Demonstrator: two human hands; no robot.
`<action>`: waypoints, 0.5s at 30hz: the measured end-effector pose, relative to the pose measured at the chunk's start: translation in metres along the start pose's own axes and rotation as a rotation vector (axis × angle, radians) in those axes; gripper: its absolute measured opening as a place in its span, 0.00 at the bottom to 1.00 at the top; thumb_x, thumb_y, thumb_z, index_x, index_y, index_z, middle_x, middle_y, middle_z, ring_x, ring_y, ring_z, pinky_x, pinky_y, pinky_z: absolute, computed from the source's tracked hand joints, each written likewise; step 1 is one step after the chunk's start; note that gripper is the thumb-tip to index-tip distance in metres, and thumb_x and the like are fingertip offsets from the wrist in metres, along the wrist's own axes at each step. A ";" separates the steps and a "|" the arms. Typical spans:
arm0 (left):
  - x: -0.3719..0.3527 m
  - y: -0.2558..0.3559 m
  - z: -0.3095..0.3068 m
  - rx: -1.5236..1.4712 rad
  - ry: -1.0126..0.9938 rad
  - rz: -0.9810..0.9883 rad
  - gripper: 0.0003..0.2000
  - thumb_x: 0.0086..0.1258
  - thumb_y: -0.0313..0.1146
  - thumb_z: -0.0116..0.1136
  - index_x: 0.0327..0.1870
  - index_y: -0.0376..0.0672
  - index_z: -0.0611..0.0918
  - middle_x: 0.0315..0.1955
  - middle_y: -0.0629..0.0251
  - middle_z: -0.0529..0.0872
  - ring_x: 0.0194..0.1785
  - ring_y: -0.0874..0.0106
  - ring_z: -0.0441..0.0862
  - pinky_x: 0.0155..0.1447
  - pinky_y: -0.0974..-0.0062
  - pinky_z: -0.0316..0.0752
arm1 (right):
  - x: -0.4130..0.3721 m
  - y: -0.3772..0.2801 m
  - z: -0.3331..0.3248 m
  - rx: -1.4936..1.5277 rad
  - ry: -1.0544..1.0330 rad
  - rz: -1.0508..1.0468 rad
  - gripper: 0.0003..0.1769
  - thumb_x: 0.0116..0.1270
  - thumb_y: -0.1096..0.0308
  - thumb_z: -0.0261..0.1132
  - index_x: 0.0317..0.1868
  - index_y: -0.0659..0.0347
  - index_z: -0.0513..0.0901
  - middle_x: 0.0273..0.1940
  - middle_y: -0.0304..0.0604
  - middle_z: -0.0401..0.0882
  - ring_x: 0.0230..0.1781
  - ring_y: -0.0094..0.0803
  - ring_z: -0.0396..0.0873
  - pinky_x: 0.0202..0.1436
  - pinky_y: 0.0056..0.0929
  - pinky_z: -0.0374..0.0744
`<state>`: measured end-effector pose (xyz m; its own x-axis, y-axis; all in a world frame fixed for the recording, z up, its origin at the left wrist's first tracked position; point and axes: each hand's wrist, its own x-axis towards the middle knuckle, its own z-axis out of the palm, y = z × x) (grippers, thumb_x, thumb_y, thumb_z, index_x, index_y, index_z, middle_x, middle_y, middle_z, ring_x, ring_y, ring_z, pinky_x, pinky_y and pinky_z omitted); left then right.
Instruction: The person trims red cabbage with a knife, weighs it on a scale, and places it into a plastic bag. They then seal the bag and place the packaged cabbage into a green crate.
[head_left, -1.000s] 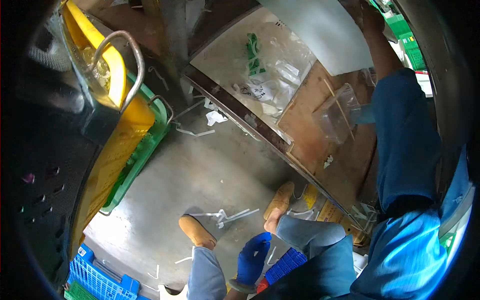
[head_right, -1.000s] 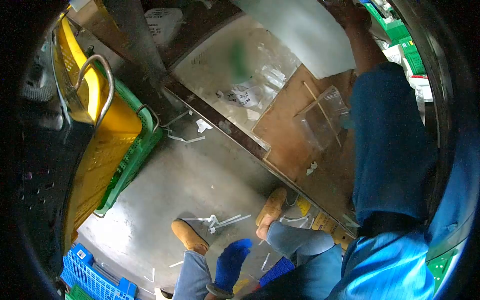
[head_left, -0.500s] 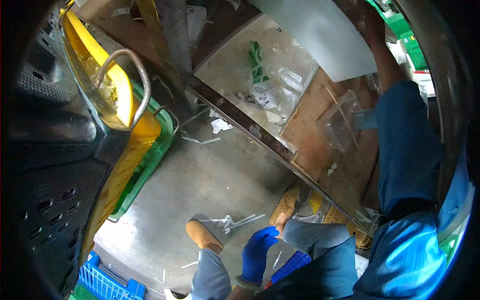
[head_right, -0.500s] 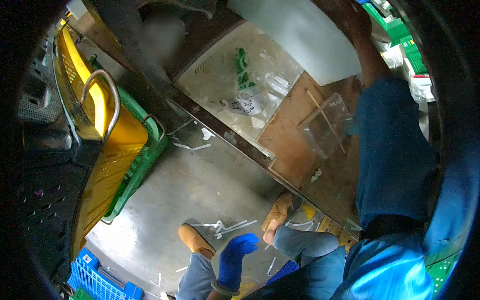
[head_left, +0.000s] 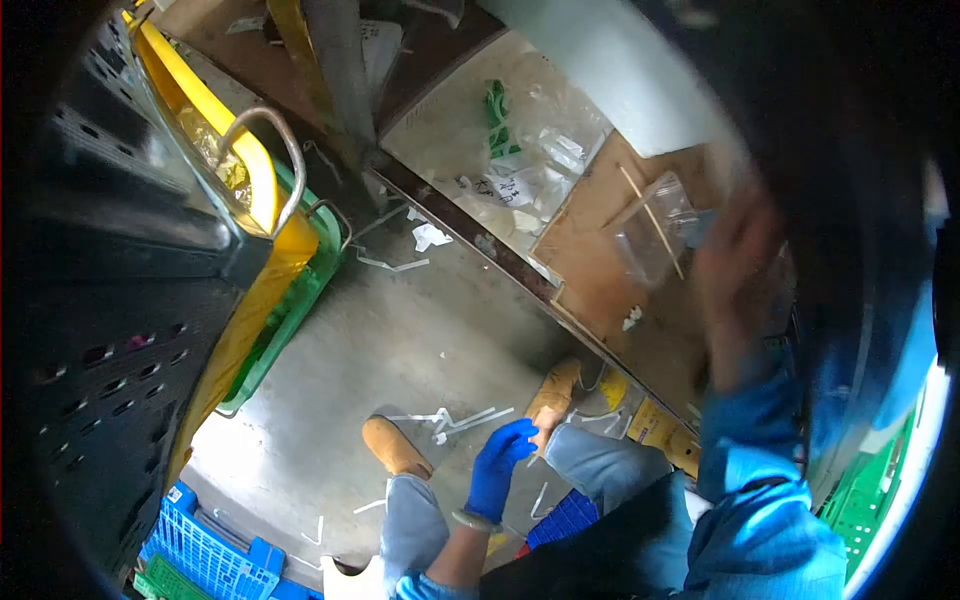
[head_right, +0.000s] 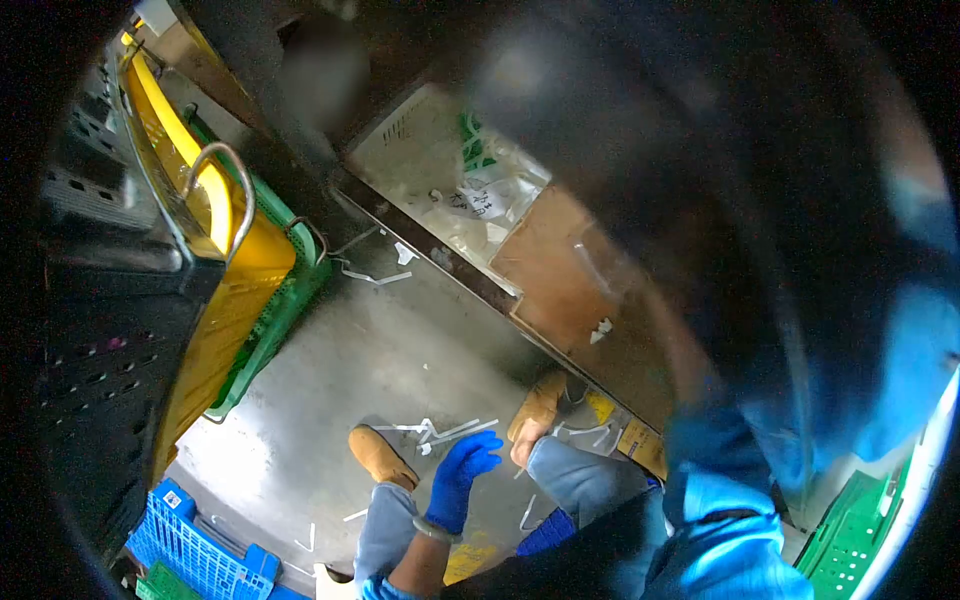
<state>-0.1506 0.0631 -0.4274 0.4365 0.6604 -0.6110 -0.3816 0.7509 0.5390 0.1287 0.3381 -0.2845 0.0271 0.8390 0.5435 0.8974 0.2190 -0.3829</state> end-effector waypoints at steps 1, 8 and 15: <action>0.003 0.005 0.001 -0.106 -0.040 -0.019 0.19 0.73 0.31 0.51 0.63 0.35 0.72 0.57 0.59 0.79 0.56 0.68 0.79 0.60 0.72 0.75 | -0.047 -0.033 -0.013 0.055 -0.106 0.008 0.12 0.64 0.64 0.60 0.44 0.59 0.81 0.43 0.42 0.80 0.45 0.37 0.79 0.47 0.34 0.77; -0.085 0.109 0.047 0.607 0.109 0.121 0.22 0.75 0.38 0.50 0.66 0.37 0.70 0.56 0.54 0.78 0.56 0.62 0.77 0.60 0.70 0.72 | -0.193 -0.207 -0.147 0.482 -0.950 -0.651 0.12 0.59 0.66 0.60 0.43 0.59 0.79 0.47 0.39 0.77 0.50 0.33 0.77 0.52 0.30 0.76; -0.181 0.217 0.135 -0.569 0.091 0.215 0.26 0.78 0.47 0.44 0.66 0.35 0.69 0.58 0.56 0.76 0.61 0.66 0.73 0.68 0.62 0.66 | -0.094 -0.250 -0.250 0.672 -0.903 -0.630 0.13 0.61 0.66 0.58 0.44 0.62 0.79 0.46 0.43 0.78 0.52 0.38 0.77 0.58 0.36 0.75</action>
<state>-0.2023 0.1061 -0.1220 0.2398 0.7760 -0.5834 -0.8394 0.4676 0.2770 0.0122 0.0796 -0.0534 -0.8602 0.4799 0.1726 0.2432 0.6834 -0.6883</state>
